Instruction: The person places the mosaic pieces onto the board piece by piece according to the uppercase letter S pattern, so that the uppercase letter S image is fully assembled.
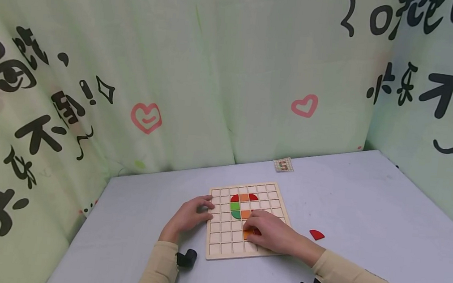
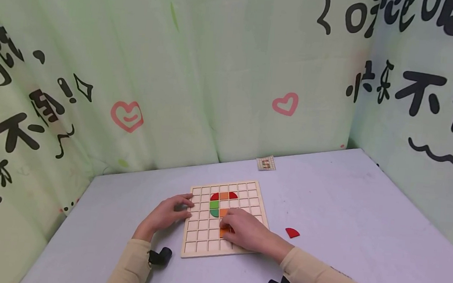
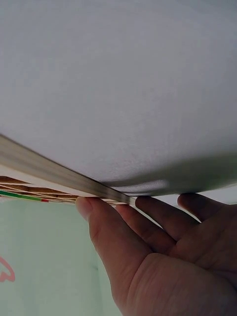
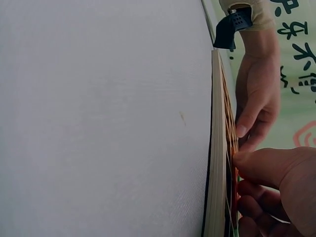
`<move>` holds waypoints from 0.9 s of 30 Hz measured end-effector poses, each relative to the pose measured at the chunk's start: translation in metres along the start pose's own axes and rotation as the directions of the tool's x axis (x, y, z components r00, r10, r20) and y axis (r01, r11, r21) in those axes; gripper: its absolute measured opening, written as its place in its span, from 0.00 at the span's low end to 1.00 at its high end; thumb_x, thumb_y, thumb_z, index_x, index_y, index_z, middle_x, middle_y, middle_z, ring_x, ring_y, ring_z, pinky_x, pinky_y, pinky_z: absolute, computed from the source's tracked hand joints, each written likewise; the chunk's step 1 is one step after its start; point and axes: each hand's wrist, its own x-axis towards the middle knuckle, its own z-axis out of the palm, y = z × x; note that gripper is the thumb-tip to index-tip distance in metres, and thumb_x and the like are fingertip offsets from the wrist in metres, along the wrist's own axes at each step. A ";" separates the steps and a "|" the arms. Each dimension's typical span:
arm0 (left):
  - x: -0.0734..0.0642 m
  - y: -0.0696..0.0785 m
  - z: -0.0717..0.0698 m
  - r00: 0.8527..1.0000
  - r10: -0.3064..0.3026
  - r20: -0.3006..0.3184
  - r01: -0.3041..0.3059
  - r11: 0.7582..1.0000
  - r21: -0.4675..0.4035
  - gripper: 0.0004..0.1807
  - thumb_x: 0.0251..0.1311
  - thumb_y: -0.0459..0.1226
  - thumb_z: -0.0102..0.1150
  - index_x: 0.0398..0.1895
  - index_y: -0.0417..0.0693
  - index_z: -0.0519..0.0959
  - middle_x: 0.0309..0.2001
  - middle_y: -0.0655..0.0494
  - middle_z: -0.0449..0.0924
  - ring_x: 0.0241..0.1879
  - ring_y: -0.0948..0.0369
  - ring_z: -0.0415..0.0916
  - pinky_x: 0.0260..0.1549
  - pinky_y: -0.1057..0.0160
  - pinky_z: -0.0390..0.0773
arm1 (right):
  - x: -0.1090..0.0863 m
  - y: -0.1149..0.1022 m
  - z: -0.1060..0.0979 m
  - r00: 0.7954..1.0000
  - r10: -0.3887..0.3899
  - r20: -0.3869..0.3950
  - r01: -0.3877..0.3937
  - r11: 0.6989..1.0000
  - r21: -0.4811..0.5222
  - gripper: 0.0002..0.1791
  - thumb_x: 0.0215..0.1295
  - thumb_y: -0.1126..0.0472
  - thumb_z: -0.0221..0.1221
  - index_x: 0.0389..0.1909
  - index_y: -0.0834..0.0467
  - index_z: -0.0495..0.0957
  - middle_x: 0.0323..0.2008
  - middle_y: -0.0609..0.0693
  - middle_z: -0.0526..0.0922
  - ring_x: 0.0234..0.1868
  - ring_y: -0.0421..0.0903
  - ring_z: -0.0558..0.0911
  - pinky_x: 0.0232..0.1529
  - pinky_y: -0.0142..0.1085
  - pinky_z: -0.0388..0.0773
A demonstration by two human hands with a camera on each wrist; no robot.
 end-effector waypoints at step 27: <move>0.000 -0.002 0.002 1.000 -0.011 0.001 0.011 1.000 -0.011 0.10 0.58 0.34 0.67 0.43 0.47 0.83 0.67 0.52 0.70 0.71 0.48 0.59 0.68 0.45 0.58 | -0.005 0.002 -0.005 0.999 0.030 -0.018 -0.030 0.999 0.026 0.07 0.61 0.60 0.65 0.39 0.55 0.84 0.34 0.41 0.78 0.36 0.39 0.73 0.41 0.35 0.76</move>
